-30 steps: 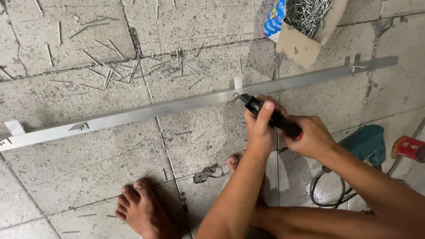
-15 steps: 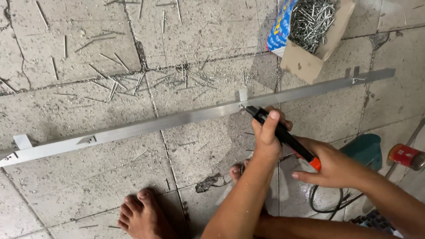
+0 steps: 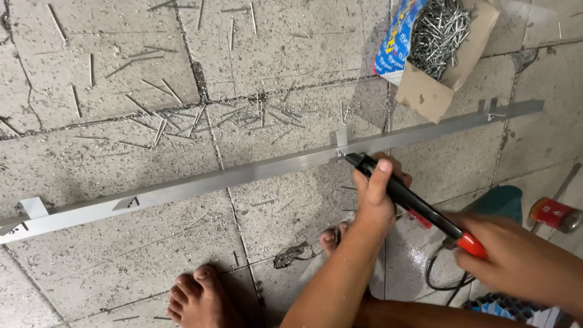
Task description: Riveting small metal brackets onto a long aluminum profile using a manual rivet gun
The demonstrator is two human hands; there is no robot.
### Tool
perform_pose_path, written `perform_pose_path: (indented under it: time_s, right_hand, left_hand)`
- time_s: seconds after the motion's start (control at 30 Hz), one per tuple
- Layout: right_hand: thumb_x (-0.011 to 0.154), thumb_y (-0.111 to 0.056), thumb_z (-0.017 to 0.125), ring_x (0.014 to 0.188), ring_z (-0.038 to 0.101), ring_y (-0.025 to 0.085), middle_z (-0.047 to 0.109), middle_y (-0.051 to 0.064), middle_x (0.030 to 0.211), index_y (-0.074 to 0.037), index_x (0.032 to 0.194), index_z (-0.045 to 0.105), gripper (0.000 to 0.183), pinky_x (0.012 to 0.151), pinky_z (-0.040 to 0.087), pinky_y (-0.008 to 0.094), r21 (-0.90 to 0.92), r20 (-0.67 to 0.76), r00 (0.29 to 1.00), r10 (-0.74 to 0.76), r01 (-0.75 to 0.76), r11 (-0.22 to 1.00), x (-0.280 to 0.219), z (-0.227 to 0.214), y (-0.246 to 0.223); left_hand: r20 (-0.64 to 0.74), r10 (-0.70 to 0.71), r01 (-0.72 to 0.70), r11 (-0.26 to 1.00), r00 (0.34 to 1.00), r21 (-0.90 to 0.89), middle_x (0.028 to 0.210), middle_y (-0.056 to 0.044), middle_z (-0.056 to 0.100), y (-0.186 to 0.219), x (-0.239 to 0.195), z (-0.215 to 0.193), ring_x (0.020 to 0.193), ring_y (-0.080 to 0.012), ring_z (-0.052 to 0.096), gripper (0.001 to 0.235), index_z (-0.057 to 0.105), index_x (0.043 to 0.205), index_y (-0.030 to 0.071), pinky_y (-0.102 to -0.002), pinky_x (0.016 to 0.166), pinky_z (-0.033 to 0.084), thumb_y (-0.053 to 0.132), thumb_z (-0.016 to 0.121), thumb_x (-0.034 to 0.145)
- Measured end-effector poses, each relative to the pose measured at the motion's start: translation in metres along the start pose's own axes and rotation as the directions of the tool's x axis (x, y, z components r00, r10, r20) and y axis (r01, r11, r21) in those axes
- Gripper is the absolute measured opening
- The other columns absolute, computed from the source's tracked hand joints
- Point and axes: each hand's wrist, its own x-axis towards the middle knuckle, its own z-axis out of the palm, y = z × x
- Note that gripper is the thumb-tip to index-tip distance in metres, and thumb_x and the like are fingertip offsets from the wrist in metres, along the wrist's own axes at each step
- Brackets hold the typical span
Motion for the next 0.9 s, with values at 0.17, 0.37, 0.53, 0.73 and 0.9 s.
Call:
perform_pose_path:
  time_s: [0.17,0.37,0.53,0.73,0.9]
  right_hand:
    - [0.073,-0.035,0.087,0.118,0.070,0.014,0.072,0.000,0.129,-0.021,0.139,0.055,0.075,0.097,0.053,0.033,0.375,-0.152,0.942,-0.300,0.336,0.864,0.046,0.047,0.032]
    - [0.072,-0.017,0.073,0.057,0.064,0.018,0.068,0.003,0.063,-0.014,0.084,0.062,0.016,0.059,0.049,0.031,0.212,-0.419,0.892,-0.172,0.280,0.936,0.073,0.062,0.029]
    - [0.068,-0.021,0.073,0.058,0.068,0.030,0.070,0.013,0.065,-0.006,0.078,0.064,0.020,0.057,0.047,0.042,0.126,-0.617,0.776,-0.133,0.264,0.956,0.092,0.089,0.063]
    - [0.085,-0.040,0.070,0.082,0.070,0.024,0.071,0.007,0.089,-0.014,0.108,0.066,0.035,0.073,0.056,0.037,-0.052,-0.423,0.891,-0.166,0.160,0.986,0.038,0.038,0.058]
    - [0.068,-0.044,0.081,0.124,0.072,0.004,0.078,-0.018,0.129,-0.031,0.114,0.083,0.048,0.110,0.051,0.028,-0.026,-0.296,0.950,-0.099,0.096,0.995,-0.012,0.007,0.104]
  left_hand:
    - [-0.065,0.039,-0.039,0.999,0.997,0.015,0.066,-0.003,0.046,-0.002,-0.004,0.001,0.053,-0.0147,0.047,0.029,0.052,0.077,0.011,-0.028,0.051,0.041,0.031,0.072,0.085]
    - [-0.094,0.046,-0.039,0.996,0.995,0.075,0.066,-0.003,0.048,-0.004,-0.005,0.002,0.052,-0.0144,0.049,0.032,0.053,0.077,0.011,-0.027,0.051,0.045,0.034,0.072,0.087]
    - [0.203,0.076,-0.150,0.913,0.976,0.379,0.074,0.008,0.054,0.014,-0.025,0.025,0.066,-0.0047,0.050,0.033,0.053,0.086,0.019,-0.022,0.060,0.043,0.045,0.075,0.088]
    - [0.495,-0.090,-0.308,0.683,0.864,0.662,0.060,0.011,0.050,0.078,-0.036,0.091,0.053,-0.0011,0.047,0.037,0.043,0.063,0.024,-0.021,0.052,0.038,0.044,0.073,0.072]
    - [0.692,-0.188,-0.605,0.363,0.697,0.709,0.101,-0.003,0.073,0.090,-0.022,0.087,0.094,-0.0161,0.072,0.059,0.066,0.106,0.009,-0.029,0.087,0.060,0.046,0.082,0.063]
